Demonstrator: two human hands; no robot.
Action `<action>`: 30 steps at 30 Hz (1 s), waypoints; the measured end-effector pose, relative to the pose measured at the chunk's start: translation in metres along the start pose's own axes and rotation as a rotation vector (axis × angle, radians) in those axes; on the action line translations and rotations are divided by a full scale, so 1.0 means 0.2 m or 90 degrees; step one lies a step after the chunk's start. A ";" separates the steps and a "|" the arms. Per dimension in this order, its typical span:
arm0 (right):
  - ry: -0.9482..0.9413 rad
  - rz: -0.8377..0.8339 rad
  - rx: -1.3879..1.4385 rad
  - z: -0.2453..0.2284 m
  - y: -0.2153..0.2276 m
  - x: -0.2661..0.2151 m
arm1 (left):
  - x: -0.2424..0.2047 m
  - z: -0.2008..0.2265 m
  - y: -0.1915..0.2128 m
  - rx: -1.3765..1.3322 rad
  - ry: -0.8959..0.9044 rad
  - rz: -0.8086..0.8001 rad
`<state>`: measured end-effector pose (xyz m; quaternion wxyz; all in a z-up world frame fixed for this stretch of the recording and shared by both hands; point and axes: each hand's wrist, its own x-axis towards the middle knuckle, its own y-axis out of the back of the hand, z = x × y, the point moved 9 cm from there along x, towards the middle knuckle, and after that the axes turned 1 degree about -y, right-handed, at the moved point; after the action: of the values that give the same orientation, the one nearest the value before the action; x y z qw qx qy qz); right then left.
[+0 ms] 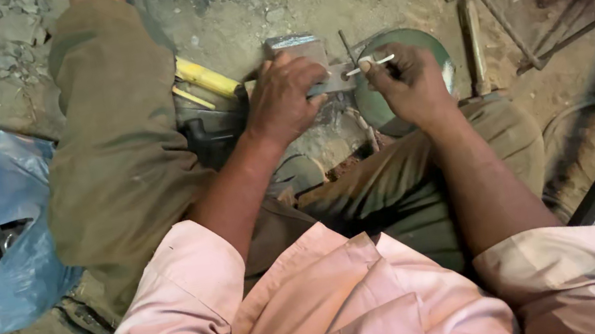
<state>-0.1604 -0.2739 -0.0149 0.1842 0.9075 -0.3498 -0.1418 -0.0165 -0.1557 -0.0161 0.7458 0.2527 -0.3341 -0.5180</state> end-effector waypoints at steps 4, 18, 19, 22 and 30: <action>0.002 0.009 -0.109 0.02 0.00 0.00 | 0.00 0.01 0.01 0.013 -0.006 0.007; -0.058 0.025 -0.067 0.09 -0.03 -0.01 | 0.07 0.08 -0.05 0.000 -0.047 0.001; -0.028 0.024 -0.064 0.06 -0.03 -0.01 | 0.07 0.08 -0.05 0.000 -0.047 0.011; 0.020 0.022 -0.069 0.01 -0.04 -0.01 | 0.08 0.04 -0.11 0.012 0.009 -0.053; -0.009 0.033 -0.083 0.04 -0.03 -0.01 | 0.09 0.04 -0.10 0.003 -0.001 -0.018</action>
<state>-0.1620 -0.2708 -0.0241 0.2438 0.8834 -0.3643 -0.1658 -0.0300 -0.1790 -0.0221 0.7377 0.2583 -0.3324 -0.5278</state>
